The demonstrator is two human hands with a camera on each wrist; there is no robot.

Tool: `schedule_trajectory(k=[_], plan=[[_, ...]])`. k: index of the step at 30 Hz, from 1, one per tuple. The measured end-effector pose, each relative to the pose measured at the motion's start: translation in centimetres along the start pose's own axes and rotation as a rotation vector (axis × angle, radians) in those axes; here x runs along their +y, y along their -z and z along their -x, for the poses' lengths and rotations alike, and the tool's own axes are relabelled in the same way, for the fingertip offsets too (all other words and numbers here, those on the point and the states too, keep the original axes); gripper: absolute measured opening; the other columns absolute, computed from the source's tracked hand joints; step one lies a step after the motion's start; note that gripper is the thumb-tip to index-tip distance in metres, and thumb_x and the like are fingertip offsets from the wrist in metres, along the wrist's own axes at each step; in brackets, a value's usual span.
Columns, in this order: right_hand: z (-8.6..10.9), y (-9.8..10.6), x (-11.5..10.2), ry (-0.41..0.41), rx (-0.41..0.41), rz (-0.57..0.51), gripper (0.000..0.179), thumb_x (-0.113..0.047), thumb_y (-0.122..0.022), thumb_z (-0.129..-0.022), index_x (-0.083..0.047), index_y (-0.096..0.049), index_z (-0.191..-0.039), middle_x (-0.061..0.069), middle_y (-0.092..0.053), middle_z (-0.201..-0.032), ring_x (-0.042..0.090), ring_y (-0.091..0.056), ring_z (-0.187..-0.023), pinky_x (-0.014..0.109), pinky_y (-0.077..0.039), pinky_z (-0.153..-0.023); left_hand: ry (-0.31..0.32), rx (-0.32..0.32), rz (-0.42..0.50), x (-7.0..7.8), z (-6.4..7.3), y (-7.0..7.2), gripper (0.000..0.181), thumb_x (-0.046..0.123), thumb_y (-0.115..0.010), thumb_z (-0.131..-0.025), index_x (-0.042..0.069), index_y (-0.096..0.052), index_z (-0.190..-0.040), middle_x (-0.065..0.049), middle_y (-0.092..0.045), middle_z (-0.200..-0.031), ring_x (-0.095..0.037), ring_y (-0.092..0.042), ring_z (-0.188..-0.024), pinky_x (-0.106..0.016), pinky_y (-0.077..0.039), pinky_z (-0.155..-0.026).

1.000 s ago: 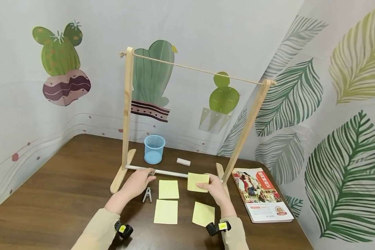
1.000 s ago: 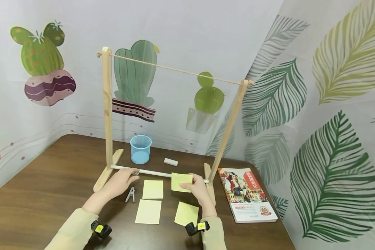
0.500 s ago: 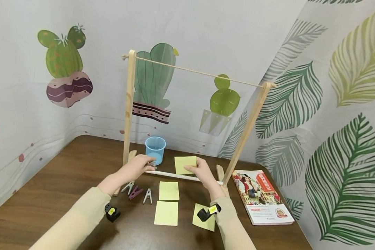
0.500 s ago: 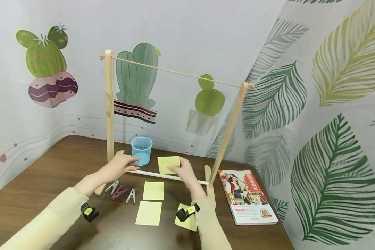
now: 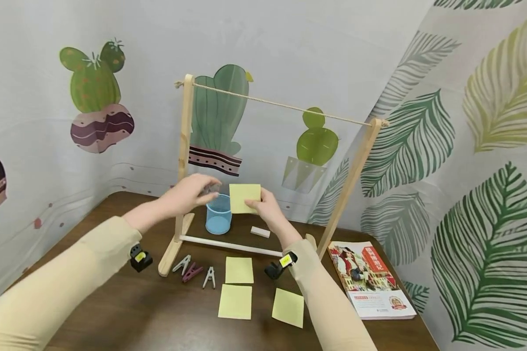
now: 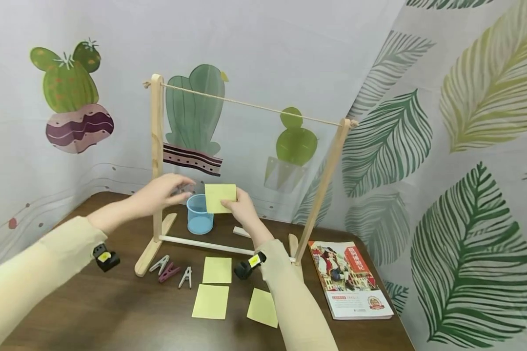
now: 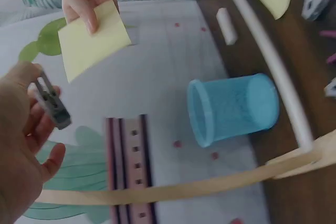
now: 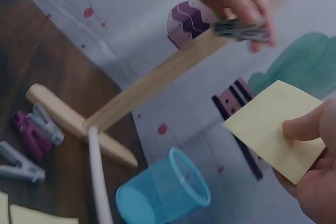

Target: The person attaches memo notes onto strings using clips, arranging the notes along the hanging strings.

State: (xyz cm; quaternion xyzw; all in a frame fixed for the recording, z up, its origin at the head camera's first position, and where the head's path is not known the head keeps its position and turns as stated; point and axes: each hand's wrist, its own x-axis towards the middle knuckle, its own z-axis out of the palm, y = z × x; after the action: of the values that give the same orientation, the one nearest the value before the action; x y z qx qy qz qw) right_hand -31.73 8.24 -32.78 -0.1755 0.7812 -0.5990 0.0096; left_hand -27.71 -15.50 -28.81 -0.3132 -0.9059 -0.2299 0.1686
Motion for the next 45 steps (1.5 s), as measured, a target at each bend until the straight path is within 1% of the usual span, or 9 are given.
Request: schedule_trajectory(k=[4, 8, 13, 20, 25, 29, 33, 39, 45], plan=[[-1.6, -1.0, -2.4, 0.014, 0.014, -0.005, 0.03, 0.001, -0.06, -0.092, 0.006, -0.057, -0.121, 0.019, -0.064, -0.106, 0.015, -0.061, -0.087, 0.026, -0.051, -0.078, -0.026, 0.05, 0.01, 0.9, -1.6, 3.2, 0.035, 0.017, -0.058, -0.099, -0.004, -0.056, -0.127, -0.016, -0.061, -0.106, -0.026, -0.052, -0.092, -0.042, -0.045, -0.082], [-3.0, -2.2, -4.4, 0.034, 0.022, -0.028, 0.032, 0.002, -0.061, -0.092, 0.006, -0.057, -0.123, 0.018, -0.064, -0.104, 0.014, -0.06, -0.086, 0.024, -0.051, -0.077, -0.051, 0.068, 0.019, 1.7, -2.9, 6.2, 0.034, 0.013, -0.057, -0.099, -0.006, -0.054, -0.127, -0.017, -0.057, -0.104, -0.028, -0.047, -0.092, -0.042, -0.039, -0.081], [-4.6, -3.2, -6.9, 0.068, 0.038, -0.07, 0.034, 0.004, -0.06, -0.091, 0.007, -0.056, -0.125, 0.017, -0.063, -0.105, 0.015, -0.059, -0.088, 0.026, -0.052, -0.08, -0.06, 0.091, 0.032, 2.9, -4.3, 9.5, 0.034, 0.011, -0.054, -0.1, -0.007, -0.052, -0.129, -0.02, -0.057, -0.11, -0.03, -0.048, -0.094, -0.043, -0.04, -0.082], [-6.9, -3.4, -10.5, 0.12, 0.063, -0.155, 0.036, 0.002, -0.06, -0.093, 0.007, -0.053, -0.128, 0.023, -0.062, -0.116, 0.018, -0.062, -0.092, 0.031, -0.055, -0.088, -0.078, 0.15, 0.018, 4.4, -6.1, 13.9, 0.038, 0.015, -0.053, -0.101, -0.003, -0.051, -0.134, -0.018, -0.056, -0.11, -0.027, -0.05, -0.092, -0.037, -0.038, -0.076], [-7.9, -3.2, -12.9, 0.152, 0.09, -0.189, 0.034, 0.0, -0.06, -0.094, 0.007, -0.053, -0.127, 0.015, -0.063, -0.108, 0.014, -0.061, -0.088, 0.026, -0.054, -0.084, -0.08, 0.184, 0.013, 5.5, -7.5, 16.4, 0.042, 0.017, -0.056, -0.1, -0.001, -0.051, -0.137, -0.019, -0.058, -0.114, -0.027, -0.054, -0.101, -0.038, -0.042, -0.086], [-8.5, -3.1, -14.0, 0.18, 0.098, -0.213, 0.034, 0.0, -0.061, -0.094, 0.008, -0.054, -0.126, 0.006, -0.06, -0.097, 0.011, -0.06, -0.084, 0.021, -0.051, -0.078, -0.039, 0.221, 0.024, 6.1, -8.4, 17.6, 0.044, 0.019, -0.058, -0.099, 0.002, -0.052, -0.139, -0.018, -0.06, -0.119, -0.027, -0.058, -0.105, -0.038, -0.046, -0.093], [-8.8, -3.2, -14.7, 0.197, 0.107, -0.235, 0.034, -0.001, -0.062, -0.093, 0.007, -0.055, -0.125, 0.006, -0.063, -0.095, 0.008, -0.061, -0.08, 0.019, -0.05, -0.074, 0.013, 0.255, 0.034, 6.2, -8.9, 18.1, 0.046, 0.024, -0.055, -0.1, 0.004, -0.049, -0.141, -0.017, -0.059, -0.127, -0.028, -0.059, -0.112, -0.04, -0.047, -0.098], [-8.6, -3.7, -15.3, 0.204, 0.117, -0.241, 0.035, -0.003, -0.064, -0.093, 0.006, -0.056, -0.125, 0.017, -0.067, -0.105, 0.006, -0.062, -0.077, 0.017, -0.049, -0.071, 0.126, 0.34, 0.105, 6.1, -9.4, 18.1, 0.045, 0.027, -0.048, -0.104, 0.006, -0.046, -0.144, -0.015, -0.055, -0.132, -0.025, -0.055, -0.12, -0.035, -0.044, -0.099], [-8.4, -3.9, -15.6, 0.211, 0.118, -0.282, 0.034, -0.002, -0.064, -0.092, 0.006, -0.056, -0.124, 0.012, -0.067, -0.099, 0.006, -0.063, -0.076, 0.018, -0.051, -0.072, 0.194, 0.388, 0.144, 6.1, -10.0, 17.8, 0.042, 0.025, -0.051, -0.102, 0.007, -0.051, -0.14, -0.014, -0.057, -0.132, -0.024, -0.057, -0.12, -0.032, -0.044, -0.099]])
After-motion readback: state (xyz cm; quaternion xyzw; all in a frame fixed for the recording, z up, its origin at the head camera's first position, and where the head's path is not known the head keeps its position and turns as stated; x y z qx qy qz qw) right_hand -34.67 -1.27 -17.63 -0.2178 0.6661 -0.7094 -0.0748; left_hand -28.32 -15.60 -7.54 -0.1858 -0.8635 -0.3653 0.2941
